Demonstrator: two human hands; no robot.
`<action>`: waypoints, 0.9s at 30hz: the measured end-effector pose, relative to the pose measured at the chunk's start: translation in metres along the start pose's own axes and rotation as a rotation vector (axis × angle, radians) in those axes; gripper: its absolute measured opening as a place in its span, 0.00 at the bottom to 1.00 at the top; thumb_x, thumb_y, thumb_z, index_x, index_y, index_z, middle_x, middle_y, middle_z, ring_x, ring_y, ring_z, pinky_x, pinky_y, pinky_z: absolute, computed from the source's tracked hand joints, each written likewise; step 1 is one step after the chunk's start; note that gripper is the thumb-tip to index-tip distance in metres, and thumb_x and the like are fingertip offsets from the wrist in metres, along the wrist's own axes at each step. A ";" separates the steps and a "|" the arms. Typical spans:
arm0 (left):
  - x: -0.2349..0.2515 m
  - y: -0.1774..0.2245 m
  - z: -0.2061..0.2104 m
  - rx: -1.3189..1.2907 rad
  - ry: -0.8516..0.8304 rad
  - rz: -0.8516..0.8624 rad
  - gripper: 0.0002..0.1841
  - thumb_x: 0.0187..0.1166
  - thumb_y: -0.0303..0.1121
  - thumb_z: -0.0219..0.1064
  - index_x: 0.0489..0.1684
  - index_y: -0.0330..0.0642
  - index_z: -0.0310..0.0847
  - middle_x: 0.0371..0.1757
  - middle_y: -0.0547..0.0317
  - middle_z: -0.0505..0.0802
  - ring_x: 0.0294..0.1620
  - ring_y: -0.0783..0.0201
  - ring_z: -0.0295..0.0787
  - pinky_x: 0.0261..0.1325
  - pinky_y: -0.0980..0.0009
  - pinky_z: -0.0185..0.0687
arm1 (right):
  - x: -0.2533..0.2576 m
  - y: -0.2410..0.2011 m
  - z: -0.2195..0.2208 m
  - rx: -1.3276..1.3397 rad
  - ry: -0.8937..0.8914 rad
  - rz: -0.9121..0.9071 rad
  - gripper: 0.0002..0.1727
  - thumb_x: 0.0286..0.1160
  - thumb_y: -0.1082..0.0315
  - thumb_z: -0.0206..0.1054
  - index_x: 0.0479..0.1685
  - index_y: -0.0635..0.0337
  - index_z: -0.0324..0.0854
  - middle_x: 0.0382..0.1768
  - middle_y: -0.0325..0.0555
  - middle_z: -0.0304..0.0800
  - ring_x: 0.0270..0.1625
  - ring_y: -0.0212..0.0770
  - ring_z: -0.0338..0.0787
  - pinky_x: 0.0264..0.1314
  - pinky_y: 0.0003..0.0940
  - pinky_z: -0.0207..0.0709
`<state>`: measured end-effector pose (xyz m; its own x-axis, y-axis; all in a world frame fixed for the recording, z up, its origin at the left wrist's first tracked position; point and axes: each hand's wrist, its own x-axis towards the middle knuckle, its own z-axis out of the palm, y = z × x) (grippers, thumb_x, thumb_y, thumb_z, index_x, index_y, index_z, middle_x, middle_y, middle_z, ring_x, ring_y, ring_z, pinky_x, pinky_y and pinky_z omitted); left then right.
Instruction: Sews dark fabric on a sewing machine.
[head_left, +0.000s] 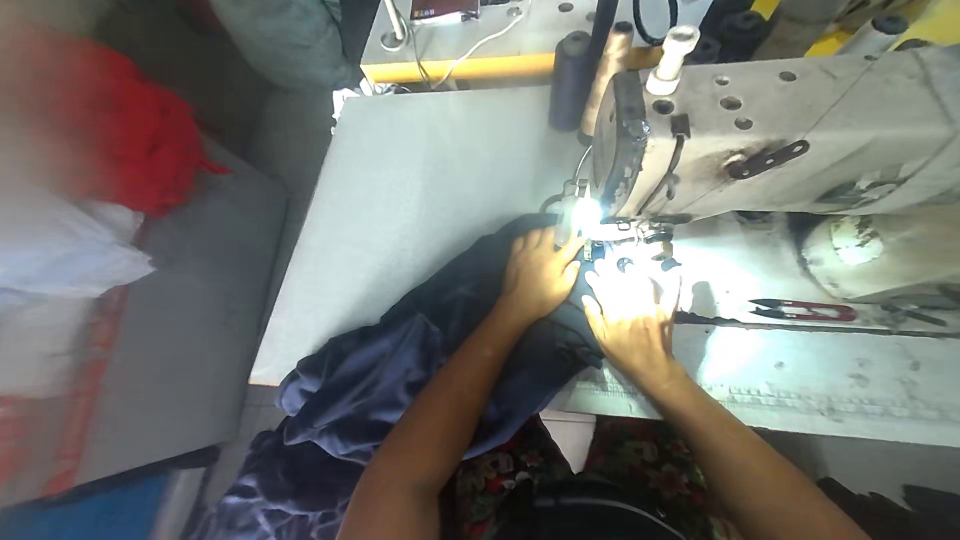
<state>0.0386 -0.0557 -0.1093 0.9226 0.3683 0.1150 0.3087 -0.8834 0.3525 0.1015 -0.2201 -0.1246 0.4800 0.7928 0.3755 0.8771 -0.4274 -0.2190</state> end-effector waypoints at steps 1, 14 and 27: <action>0.000 0.000 0.000 0.000 -0.005 -0.004 0.22 0.87 0.41 0.54 0.75 0.56 0.84 0.70 0.38 0.85 0.73 0.39 0.79 0.70 0.41 0.66 | 0.000 0.000 0.000 0.001 0.000 0.000 0.23 0.87 0.57 0.52 0.65 0.57 0.89 0.73 0.48 0.87 0.78 0.63 0.81 0.78 0.83 0.49; 0.002 -0.002 -0.003 -0.011 -0.016 0.003 0.21 0.87 0.40 0.54 0.75 0.57 0.84 0.73 0.41 0.84 0.76 0.41 0.77 0.74 0.41 0.65 | 0.000 0.001 0.000 0.013 -0.029 0.004 0.23 0.87 0.57 0.52 0.67 0.56 0.88 0.74 0.48 0.86 0.78 0.63 0.80 0.79 0.83 0.48; 0.002 -0.001 -0.006 -0.003 -0.059 -0.010 0.22 0.89 0.41 0.52 0.78 0.60 0.81 0.75 0.42 0.83 0.77 0.41 0.75 0.76 0.43 0.62 | -0.003 0.001 0.001 -0.025 0.030 -0.023 0.22 0.88 0.57 0.54 0.64 0.56 0.90 0.70 0.45 0.90 0.77 0.62 0.82 0.79 0.81 0.52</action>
<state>0.0387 -0.0523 -0.1037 0.9314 0.3594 0.0568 0.3174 -0.8788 0.3562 0.1007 -0.2224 -0.1263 0.4599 0.7890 0.4075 0.8877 -0.4204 -0.1879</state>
